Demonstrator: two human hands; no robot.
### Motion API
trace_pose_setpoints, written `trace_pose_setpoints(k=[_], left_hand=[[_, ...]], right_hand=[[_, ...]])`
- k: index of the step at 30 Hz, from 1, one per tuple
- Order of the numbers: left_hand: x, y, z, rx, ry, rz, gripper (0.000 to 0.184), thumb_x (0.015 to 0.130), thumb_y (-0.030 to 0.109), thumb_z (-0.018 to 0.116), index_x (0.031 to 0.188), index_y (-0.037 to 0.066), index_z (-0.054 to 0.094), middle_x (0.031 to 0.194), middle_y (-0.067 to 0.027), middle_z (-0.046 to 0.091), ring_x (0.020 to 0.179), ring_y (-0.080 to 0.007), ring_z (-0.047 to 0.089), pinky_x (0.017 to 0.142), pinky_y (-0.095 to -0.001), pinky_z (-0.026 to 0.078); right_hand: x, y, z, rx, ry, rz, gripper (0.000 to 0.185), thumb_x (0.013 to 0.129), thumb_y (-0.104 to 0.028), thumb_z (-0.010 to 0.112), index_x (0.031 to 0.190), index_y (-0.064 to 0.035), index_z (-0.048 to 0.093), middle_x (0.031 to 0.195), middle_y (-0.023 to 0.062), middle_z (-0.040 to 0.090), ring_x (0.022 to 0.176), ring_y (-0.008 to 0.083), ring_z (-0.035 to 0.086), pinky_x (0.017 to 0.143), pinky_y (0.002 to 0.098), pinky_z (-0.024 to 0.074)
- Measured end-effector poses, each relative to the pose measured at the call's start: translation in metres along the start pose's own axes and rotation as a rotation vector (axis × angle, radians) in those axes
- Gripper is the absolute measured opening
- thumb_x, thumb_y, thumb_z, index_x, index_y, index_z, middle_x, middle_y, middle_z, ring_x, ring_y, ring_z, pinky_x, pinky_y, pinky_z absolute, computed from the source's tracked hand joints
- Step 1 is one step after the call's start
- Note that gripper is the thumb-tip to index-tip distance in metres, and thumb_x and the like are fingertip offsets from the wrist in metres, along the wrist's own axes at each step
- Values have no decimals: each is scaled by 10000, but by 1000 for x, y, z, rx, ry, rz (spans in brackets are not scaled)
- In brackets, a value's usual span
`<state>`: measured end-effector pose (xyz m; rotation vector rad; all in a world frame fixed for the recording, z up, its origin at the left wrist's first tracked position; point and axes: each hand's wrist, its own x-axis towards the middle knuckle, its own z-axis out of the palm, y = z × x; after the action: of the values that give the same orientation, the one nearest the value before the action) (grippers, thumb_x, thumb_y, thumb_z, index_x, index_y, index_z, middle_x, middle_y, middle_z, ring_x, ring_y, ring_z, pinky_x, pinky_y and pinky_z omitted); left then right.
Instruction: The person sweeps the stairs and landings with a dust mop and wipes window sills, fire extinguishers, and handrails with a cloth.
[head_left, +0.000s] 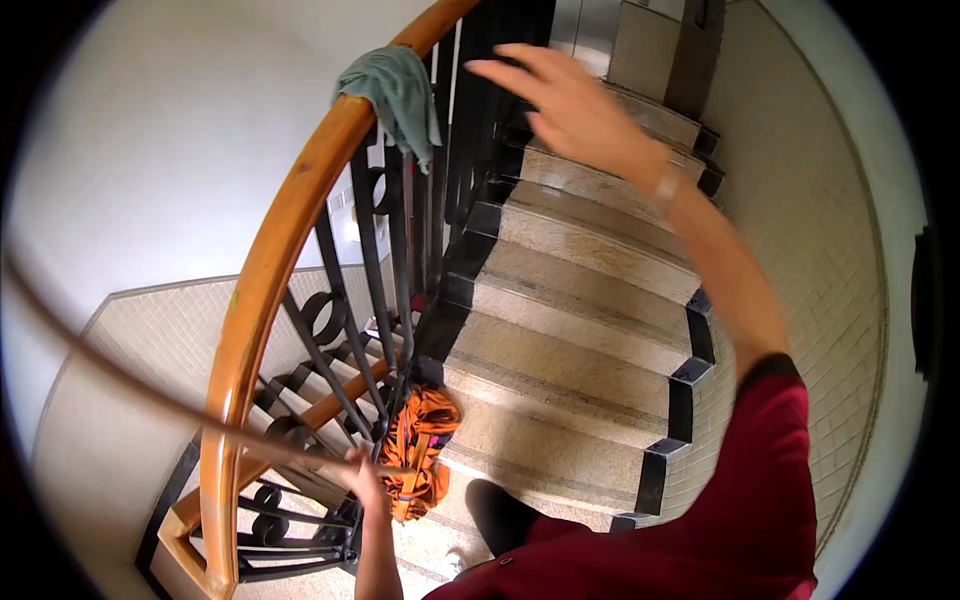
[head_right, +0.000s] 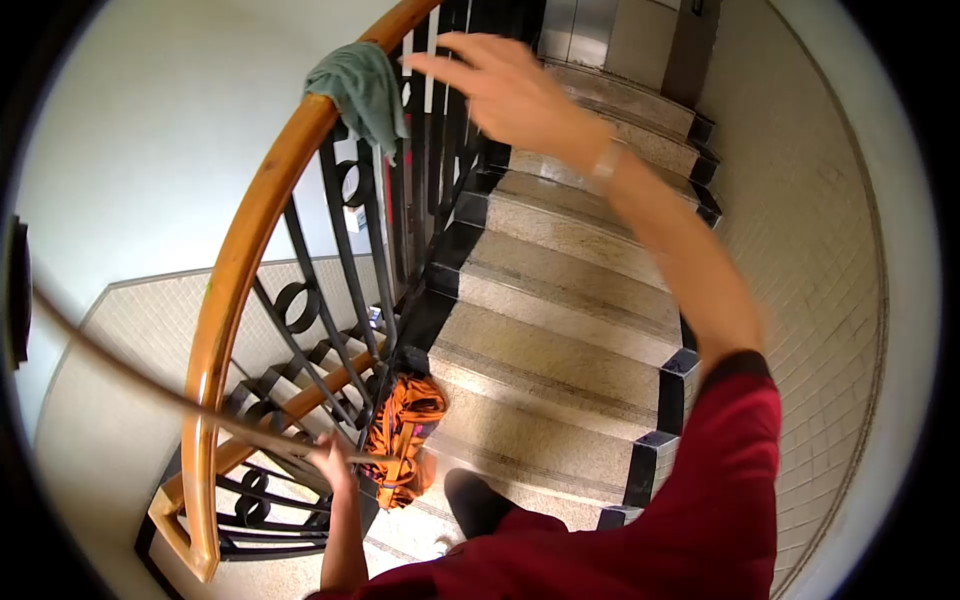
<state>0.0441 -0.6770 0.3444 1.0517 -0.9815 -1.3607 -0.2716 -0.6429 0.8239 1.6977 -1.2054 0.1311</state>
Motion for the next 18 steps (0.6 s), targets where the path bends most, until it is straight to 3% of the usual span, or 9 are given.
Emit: trace_pose_setpoints(k=[2, 5, 6, 7, 9, 11, 13, 16, 18], left_hand=[[-21, -1, -27, -9, 132, -33, 308, 809, 243, 623, 634, 97, 416, 623, 20, 387, 579, -103, 356, 537, -278, 304], [-47, -20, -79, -20, 176, -41, 374, 874, 136, 531, 560, 121, 329, 552, 46, 360, 538, -58, 285, 509, -242, 258], [-61, -29, -89, -31, 214, -18, 379, 869, 129, 537, 553, 120, 328, 543, 43, 359, 535, -56, 285, 509, -239, 253], [-75, -35, -97, -47, 264, 10, 385, 864, 123, 543, 546, 119, 327, 533, 40, 357, 531, -53, 284, 508, -237, 249], [-98, -16, -79, -84, 354, 3, 396, 839, 115, 568, 527, 113, 325, 539, 33, 370, 538, -65, 298, 521, -234, 247], [-115, -9, -69, -49, 452, 28, 396, 835, 128, 571, 523, 112, 327, 542, 34, 370, 545, -71, 308, 525, -244, 253], [-130, -2, -63, -43, 490, 51, 390, 855, 116, 561, 577, 131, 289, 557, 43, 305, 535, -67, 262, 506, -229, 230], [-149, 16, -68, -60, 590, 107, 382, 856, 125, 565, 578, 129, 303, 547, 39, 312, 525, -67, 269, 499, -231, 233], [-164, 23, -97, -172, 614, 113, 374, 849, 144, 561, 562, 128, 321, 546, 45, 328, 539, -61, 272, 521, -233, 234]], right_hand=[[28, 13, 52, 57, 39, 7, 655, 720, 79, 522, 1297, -213, 420, 1276, 134, 425, 1168, 294, 421, 1000, 400, 333], [85, 36, 120, 282, -5, -26, 725, 666, 134, 486, 1321, -156, 379, 1352, 143, 343, 1197, 327, 388, 1008, 400, 325], [103, 21, 85, 103, -224, 47, 651, 738, -67, 618, 1327, -157, 357, 1276, 135, 411, 1219, 308, 355, 1022, 462, 281], [119, 39, 139, 220, 78, -46, 637, 725, 32, 549, 1307, -171, 388, 1232, 150, 439, 1205, 320, 370, 1024, 429, 280], [144, 46, 177, 91, 67, -131, 531, 737, 45, 493, 1238, -127, 458, 1269, 177, 437, 1178, 332, 408, 986, 421, 327], [157, 59, 208, 475, -29, -202, 420, 793, -40, 469, 1213, -48, 458, 1217, 183, 488, 1113, 309, 474, 973, 395, 345], [142, 36, 195, 449, 34, -200, 426, 784, -100, 533, 1200, -40, 462, 1190, 183, 500, 1101, 323, 476, 965, 400, 355], [127, -15, 203, 182, 82, -197, 811, 593, 194, 497, 1337, -80, 325, 1390, 138, 297, 1262, 325, 314, 1064, 385, 260], [126, -81, 166, 280, -22, -212, 879, 536, 213, 465, 1352, -47, 267, 1412, 171, 241, 1303, 327, 245, 1095, 399, 199]])
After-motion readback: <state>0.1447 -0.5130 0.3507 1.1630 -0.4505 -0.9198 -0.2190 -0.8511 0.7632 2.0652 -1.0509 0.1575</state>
